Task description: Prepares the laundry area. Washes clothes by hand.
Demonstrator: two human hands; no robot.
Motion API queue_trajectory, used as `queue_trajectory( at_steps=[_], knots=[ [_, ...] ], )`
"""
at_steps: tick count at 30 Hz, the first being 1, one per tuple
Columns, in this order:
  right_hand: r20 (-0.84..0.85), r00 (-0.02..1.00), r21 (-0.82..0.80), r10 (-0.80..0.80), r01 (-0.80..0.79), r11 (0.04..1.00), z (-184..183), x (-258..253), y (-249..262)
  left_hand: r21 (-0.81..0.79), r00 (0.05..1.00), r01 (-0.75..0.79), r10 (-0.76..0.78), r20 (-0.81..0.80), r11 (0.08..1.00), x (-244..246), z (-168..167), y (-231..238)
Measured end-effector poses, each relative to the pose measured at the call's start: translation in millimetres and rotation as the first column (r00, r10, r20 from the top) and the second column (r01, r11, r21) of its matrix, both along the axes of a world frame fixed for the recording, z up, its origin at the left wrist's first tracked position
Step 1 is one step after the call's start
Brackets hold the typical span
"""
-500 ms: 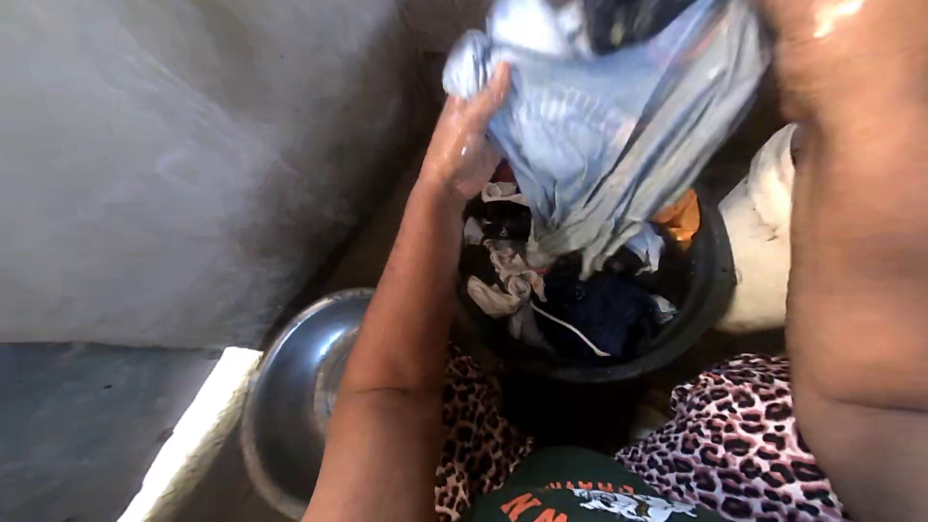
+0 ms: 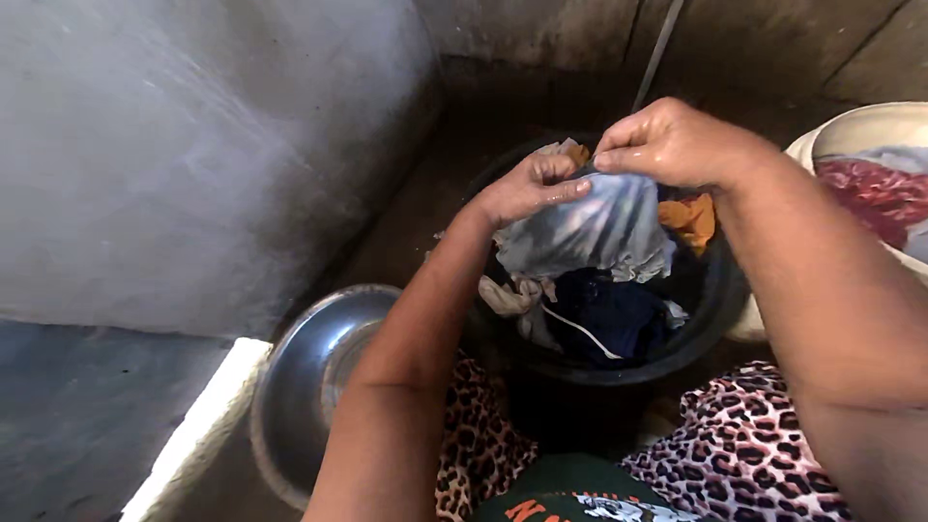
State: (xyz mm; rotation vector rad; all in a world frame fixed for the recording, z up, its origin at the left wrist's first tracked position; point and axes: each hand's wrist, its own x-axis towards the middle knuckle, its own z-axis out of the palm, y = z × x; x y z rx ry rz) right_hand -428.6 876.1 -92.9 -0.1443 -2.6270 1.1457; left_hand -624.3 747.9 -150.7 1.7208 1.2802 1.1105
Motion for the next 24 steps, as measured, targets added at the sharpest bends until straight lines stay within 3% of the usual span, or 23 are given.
queue_trajectory(
  at_steps=[2,3,5,6,7,8,9,11,12,14,16,20,24],
  knots=[
    [0.056,0.998,0.005,0.030,-0.030,1.000,0,7,0,-0.115,0.997,0.006,-0.015,-0.073,0.993,-13,0,-6],
    [0.210,0.978,0.028,0.010,-0.016,0.999,-6,9,-4,-0.075,1.000,-0.007,0.005,-0.015,0.997,-18,-1,-11],
    [0.622,0.775,0.112,-0.108,0.047,0.993,-33,3,-16,0.073,0.968,0.035,-0.052,0.245,0.997,-23,7,-18],
    [0.750,0.642,0.161,-0.161,0.059,0.985,-55,-2,-16,0.090,0.945,0.096,-0.120,0.306,0.991,-23,15,-22],
    [0.800,0.560,0.224,-0.217,0.057,0.973,-73,-6,-9,0.039,0.950,0.153,-0.157,0.268,0.988,-23,22,-26],
    [0.788,0.537,0.324,-0.301,0.054,0.944,-82,-7,3,-0.092,0.981,0.162,-0.150,0.119,0.983,-24,28,-30],
    [0.744,0.539,0.419,-0.395,0.084,0.904,-84,-4,18,-0.287,0.980,0.096,-0.141,-0.139,0.953,-24,29,-34],
    [0.668,0.539,0.536,-0.513,0.128,0.834,-80,3,33,-0.568,0.771,-0.172,-0.249,-0.586,0.805,-16,2,-28],
    [0.663,0.531,0.568,-0.528,0.104,0.817,-81,1,29,-0.611,0.653,-0.278,-0.321,-0.686,0.741,-6,-20,-22],
    [0.682,0.532,0.592,-0.501,0.001,0.806,-102,-10,4,-0.609,0.496,-0.329,-0.416,-0.762,0.722,15,-69,-8],
    [0.756,0.515,0.509,-0.404,-0.075,0.858,-142,-25,-24,-0.572,0.433,-0.329,-0.419,-0.798,0.751,35,-117,1],
    [0.855,0.419,0.387,-0.305,-0.126,0.913,-182,-49,-31,-0.632,0.468,-0.347,-0.456,-0.757,0.693,49,-148,13],
    [0.842,0.475,0.339,-0.256,-0.098,0.936,-210,-51,-12,-0.681,0.579,-0.347,-0.423,-0.696,0.645,45,-151,24]
  ],
)
